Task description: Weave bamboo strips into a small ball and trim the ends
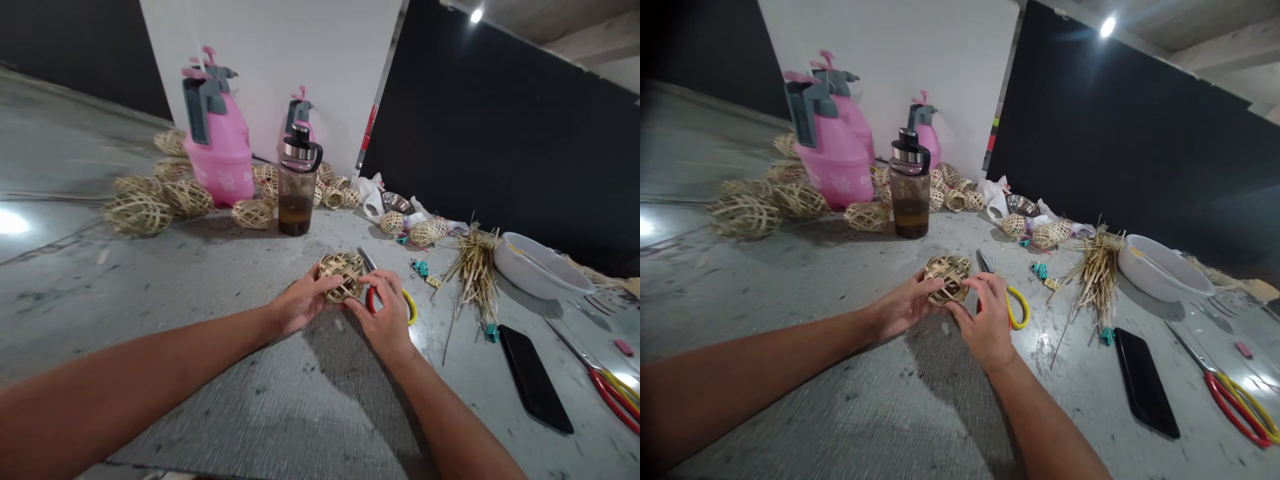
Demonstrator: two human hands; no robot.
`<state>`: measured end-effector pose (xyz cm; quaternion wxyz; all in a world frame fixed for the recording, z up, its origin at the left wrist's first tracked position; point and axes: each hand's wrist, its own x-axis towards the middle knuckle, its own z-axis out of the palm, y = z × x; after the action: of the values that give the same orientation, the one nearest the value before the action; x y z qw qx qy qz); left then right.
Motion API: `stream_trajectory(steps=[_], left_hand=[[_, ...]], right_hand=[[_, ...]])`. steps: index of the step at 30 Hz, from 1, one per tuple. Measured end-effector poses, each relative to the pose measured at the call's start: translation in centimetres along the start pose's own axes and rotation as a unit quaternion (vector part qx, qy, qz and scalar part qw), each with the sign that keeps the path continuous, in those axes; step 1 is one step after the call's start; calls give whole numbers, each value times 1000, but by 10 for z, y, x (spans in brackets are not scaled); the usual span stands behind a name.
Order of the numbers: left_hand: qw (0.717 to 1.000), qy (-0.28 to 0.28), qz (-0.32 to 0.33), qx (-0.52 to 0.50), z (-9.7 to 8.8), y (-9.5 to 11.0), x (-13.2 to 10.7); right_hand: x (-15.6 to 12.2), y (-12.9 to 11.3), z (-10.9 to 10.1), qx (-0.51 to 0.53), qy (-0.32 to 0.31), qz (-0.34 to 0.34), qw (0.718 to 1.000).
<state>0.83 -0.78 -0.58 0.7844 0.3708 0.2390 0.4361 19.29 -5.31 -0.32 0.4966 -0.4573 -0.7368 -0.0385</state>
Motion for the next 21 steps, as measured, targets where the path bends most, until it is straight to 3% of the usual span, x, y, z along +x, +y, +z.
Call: stream_trajectory(steps=[21], left_hand=[[1000, 2, 8, -1, 7, 0, -6]], right_hand=[[-1, -7, -1, 32, -30, 39, 998]])
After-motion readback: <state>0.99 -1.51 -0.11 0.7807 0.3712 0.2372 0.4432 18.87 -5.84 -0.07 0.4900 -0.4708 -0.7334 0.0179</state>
